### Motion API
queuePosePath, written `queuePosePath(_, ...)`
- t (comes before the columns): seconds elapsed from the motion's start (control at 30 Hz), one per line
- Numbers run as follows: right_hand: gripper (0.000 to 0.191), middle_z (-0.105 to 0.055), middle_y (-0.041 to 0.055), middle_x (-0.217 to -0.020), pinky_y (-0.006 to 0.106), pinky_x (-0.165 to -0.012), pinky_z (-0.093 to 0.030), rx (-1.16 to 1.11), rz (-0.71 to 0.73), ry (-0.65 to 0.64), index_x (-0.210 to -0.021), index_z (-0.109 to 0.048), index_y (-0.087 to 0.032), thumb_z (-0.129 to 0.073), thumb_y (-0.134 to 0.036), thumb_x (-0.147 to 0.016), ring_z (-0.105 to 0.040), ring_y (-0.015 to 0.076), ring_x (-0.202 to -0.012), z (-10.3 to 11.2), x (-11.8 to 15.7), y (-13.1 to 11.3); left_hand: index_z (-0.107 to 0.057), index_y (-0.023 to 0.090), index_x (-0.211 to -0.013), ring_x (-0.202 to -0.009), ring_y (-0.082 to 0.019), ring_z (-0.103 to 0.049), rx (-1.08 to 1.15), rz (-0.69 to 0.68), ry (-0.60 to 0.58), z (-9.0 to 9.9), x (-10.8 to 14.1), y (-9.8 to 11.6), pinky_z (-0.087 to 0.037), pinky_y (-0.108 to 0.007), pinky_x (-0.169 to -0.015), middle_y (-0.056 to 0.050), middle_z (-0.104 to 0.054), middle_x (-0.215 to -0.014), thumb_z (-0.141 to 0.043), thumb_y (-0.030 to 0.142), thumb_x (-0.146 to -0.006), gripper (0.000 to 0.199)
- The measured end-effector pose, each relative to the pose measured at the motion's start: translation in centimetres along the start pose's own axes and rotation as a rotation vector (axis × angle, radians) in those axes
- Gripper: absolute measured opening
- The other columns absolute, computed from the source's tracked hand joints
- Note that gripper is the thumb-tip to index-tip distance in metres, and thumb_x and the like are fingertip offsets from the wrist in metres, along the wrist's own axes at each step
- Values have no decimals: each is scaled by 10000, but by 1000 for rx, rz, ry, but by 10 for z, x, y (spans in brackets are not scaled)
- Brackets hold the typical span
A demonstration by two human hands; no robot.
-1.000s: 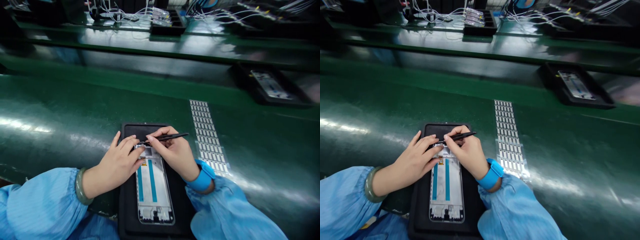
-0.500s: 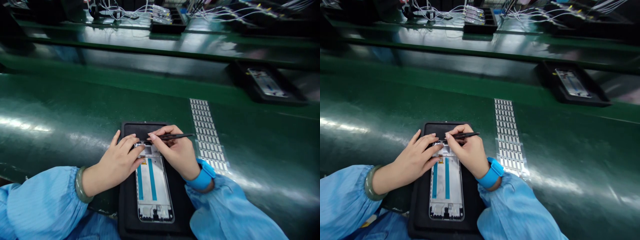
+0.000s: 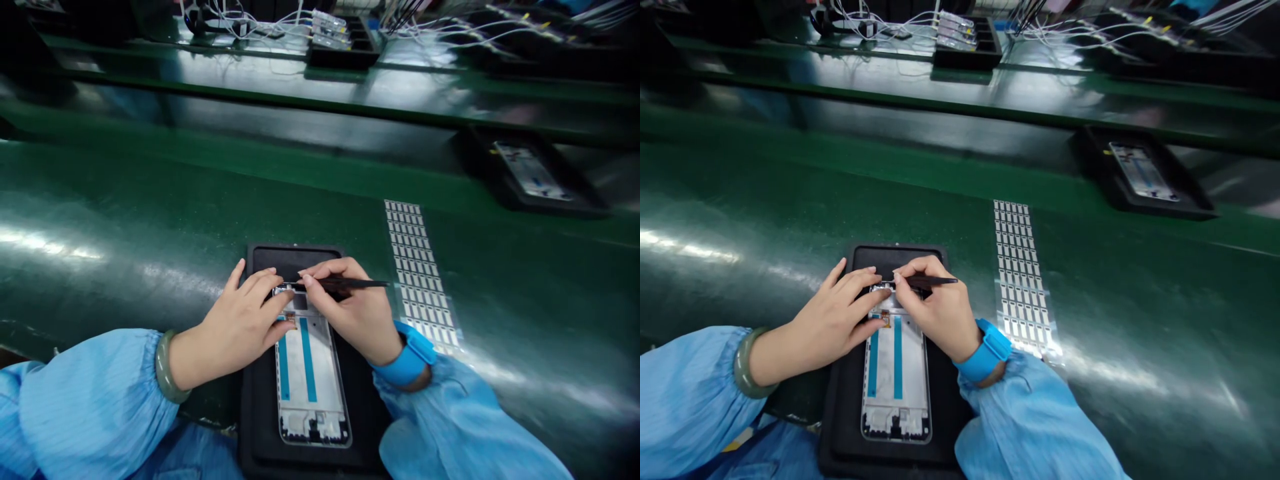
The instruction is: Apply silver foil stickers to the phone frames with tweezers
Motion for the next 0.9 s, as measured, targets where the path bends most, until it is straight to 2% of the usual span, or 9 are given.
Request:
queuePosePath(0.53,82,-620,13,-837,290,-688,-499,77,68,9,-869,-522,-215,-587,-167,-858,-623,172,-783,-2,2,-8,-514,161,-1200,-1262,-259,-389,38,25,-13,-2,-1,-1,-218,-585,-1076,-102,-509,-1261,-419,370,-945,343)
queuePosePath(0.77,86,-617,4,-820,268,-689,-490,251,183,-14,-861,-511,-214,-542,-133,-863,-622,151,-751,-8,5,-27,-507,158,-1190,-1253,-260,-400,46,26,5,-1,-1,-1,-236,-588,-1068,-108,-520,-1248,-445,362,-935,333)
queuePosePath(0.9,81,-608,-2,-808,251,-671,-481,334,178,-14,-862,-508,-213,-536,-138,-857,-616,146,-728,-11,5,-30,-498,156,-1201,-1253,-264,-402,57,19,-12,0,-1,-2,-224,-596,-1069,-116,-513,-1257,-431,406,-935,371)
Point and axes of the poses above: each hand's wrist, its own x-axis away from the middle knuckle, its own z-axis out of the back of the hand, y = z × x, the point moved 9 cm from there along -x, towards the middle knuckle
